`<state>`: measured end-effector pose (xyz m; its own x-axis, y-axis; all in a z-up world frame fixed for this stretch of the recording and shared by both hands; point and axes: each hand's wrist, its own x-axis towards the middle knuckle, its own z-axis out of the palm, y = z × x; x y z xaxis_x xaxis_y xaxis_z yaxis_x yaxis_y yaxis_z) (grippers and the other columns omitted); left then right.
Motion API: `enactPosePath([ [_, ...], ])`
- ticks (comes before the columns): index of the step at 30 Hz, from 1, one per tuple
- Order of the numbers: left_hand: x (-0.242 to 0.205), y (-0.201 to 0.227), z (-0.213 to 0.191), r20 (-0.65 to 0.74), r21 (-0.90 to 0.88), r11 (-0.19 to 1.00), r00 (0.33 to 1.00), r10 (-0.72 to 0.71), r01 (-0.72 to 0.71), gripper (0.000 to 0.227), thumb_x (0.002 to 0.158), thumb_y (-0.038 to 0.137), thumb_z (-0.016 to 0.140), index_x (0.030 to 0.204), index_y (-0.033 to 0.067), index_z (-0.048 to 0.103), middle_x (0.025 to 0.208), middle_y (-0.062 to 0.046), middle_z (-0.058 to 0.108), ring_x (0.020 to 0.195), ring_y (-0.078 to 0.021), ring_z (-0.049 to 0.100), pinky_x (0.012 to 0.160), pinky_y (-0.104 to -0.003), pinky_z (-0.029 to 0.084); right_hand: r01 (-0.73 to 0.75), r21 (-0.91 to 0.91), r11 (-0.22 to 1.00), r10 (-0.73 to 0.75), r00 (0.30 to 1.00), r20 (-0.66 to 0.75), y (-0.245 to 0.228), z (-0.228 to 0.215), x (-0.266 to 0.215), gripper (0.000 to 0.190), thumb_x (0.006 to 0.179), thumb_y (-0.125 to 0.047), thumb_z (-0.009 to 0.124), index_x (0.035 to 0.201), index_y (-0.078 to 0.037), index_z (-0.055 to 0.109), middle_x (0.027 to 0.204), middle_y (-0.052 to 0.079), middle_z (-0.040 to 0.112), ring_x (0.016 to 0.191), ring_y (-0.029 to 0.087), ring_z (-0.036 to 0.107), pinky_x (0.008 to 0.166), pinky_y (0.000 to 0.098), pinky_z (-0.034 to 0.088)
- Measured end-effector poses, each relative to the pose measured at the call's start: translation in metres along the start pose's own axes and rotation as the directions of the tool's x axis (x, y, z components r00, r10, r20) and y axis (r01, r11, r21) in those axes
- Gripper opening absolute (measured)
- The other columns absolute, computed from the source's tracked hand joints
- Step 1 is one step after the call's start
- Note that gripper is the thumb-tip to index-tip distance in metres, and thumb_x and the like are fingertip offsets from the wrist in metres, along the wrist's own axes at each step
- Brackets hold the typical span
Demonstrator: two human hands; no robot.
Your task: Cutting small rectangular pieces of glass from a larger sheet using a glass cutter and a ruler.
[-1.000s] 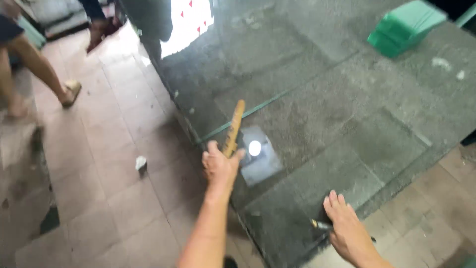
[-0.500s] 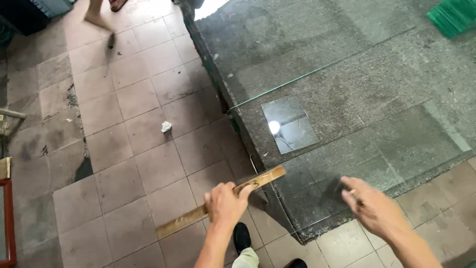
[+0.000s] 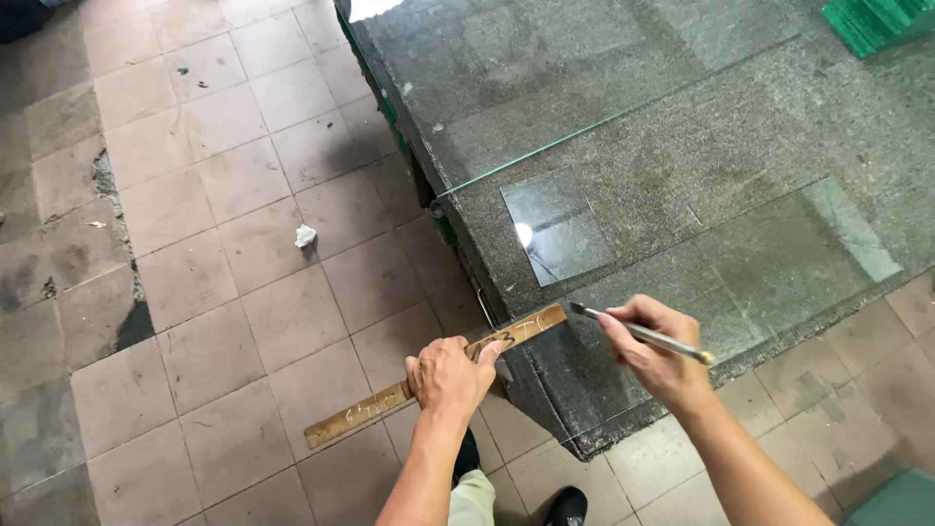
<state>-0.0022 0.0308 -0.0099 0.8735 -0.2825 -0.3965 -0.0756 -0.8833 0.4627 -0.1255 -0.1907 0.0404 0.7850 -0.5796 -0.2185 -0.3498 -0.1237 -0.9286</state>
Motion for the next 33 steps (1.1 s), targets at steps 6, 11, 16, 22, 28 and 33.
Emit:
enactPosePath([
  [6,0.004,0.003,0.002,-0.049,-0.038,0.999,0.999,0.002,-0.004,0.057,0.079,0.058,0.077,0.099,0.0051,0.078,0.095,-0.018,0.074,0.094,-0.0334,0.069,0.092,-0.044,0.041,0.251,-0.421,0.872,-0.255,0.966,0.047,0.008,0.011,0.017,0.021,0.091,-0.021,0.075,0.083,-0.002,0.068,0.059,0.006,0.066,0.050,0.009,0.059,0.047,0.0270,0.046],
  [11,0.003,0.012,-0.007,0.036,-0.021,1.000,0.999,-0.014,0.014,0.053,0.082,0.059,0.074,0.095,0.0072,0.079,0.094,-0.016,0.075,0.095,-0.0316,0.069,0.095,-0.043,0.041,0.332,-0.436,0.837,-0.318,0.942,0.108,0.015,0.009,0.030,0.026,0.089,-0.023,0.073,0.080,-0.001,0.062,0.060,0.010,0.062,0.052,0.015,0.057,0.051,0.0317,0.046],
  [16,0.010,0.001,0.013,-0.037,-0.035,0.999,0.999,0.026,-0.027,0.052,0.078,0.057,0.077,0.095,0.0080,0.078,0.094,-0.017,0.075,0.093,-0.0323,0.069,0.092,-0.044,0.040,0.376,-0.445,0.813,-0.349,0.926,0.145,0.027,0.005,0.033,0.028,0.089,-0.021,0.072,0.078,0.000,0.058,0.060,0.013,0.058,0.051,0.020,0.055,0.052,0.0345,0.046],
  [22,-0.034,0.003,0.023,0.006,0.001,1.000,0.999,0.032,-0.032,0.048,0.080,0.056,0.076,0.092,0.0087,0.079,0.091,-0.016,0.075,0.091,-0.0318,0.069,0.091,-0.044,0.042,0.355,-0.435,0.828,-0.323,0.935,0.148,0.035,-0.014,-0.009,0.028,0.089,-0.020,0.071,0.076,0.000,0.055,0.061,0.013,0.058,0.051,0.021,0.054,0.052,0.0357,0.046],
  [28,-0.100,0.002,0.053,0.023,-0.006,1.000,0.999,0.027,-0.027,0.046,0.079,0.055,0.075,0.087,0.0098,0.078,0.093,-0.016,0.074,0.091,-0.0327,0.068,0.089,-0.045,0.042,0.306,-0.438,0.846,-0.271,0.952,0.141,0.069,-0.048,-0.078,0.029,0.089,-0.019,0.069,0.072,-0.001,0.054,0.058,0.010,0.058,0.049,0.020,0.054,0.050,0.0371,0.044],
  [33,-0.153,-0.004,0.068,0.034,-0.003,0.998,0.998,0.060,-0.060,0.046,0.081,0.055,0.075,0.085,0.0096,0.077,0.092,-0.017,0.074,0.093,-0.0337,0.067,0.089,-0.046,0.042,0.250,-0.470,0.847,-0.215,0.968,0.126,0.077,-0.064,-0.118,0.026,0.088,-0.019,0.069,0.072,-0.002,0.056,0.057,0.009,0.059,0.049,0.021,0.054,0.050,0.0378,0.045],
])
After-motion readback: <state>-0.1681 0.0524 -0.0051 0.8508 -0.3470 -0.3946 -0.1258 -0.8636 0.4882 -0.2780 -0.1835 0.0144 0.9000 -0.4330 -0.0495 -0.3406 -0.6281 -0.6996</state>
